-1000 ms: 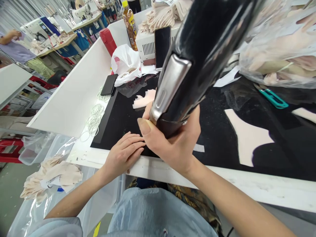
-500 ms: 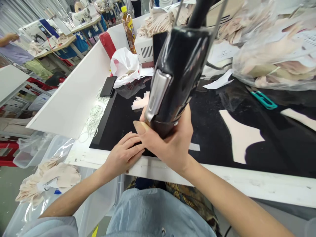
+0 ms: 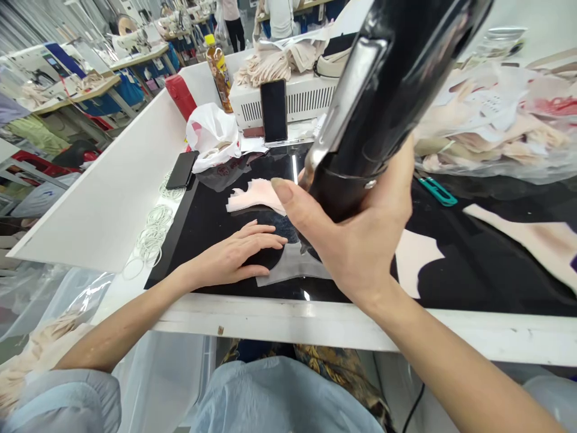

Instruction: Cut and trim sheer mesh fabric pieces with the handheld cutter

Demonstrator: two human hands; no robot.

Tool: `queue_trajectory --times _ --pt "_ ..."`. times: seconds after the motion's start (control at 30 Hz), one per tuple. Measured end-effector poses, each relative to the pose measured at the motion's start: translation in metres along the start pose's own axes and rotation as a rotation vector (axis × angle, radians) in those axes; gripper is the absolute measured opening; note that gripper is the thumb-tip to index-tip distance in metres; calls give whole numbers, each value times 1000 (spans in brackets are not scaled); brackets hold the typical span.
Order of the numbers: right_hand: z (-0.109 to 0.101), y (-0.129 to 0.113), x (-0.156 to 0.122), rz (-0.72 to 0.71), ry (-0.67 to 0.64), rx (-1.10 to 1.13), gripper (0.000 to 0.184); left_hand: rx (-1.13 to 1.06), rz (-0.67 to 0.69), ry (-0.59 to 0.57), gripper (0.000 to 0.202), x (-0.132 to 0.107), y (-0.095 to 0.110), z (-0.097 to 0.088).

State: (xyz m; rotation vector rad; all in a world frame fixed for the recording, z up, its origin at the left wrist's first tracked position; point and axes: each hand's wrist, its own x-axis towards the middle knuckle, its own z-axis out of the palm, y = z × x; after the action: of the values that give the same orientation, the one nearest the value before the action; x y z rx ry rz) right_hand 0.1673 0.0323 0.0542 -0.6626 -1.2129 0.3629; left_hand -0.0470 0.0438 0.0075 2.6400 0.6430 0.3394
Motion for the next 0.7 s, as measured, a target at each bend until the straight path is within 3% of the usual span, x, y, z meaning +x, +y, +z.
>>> queue_trajectory --times 0.27,0.7 --pt "13 2 -9 89 36 89 37 -103 5 -139 68 13 -2 0" --pt "19 17 -16 96 19 181 37 -65 25 -91 90 16 -7 6"
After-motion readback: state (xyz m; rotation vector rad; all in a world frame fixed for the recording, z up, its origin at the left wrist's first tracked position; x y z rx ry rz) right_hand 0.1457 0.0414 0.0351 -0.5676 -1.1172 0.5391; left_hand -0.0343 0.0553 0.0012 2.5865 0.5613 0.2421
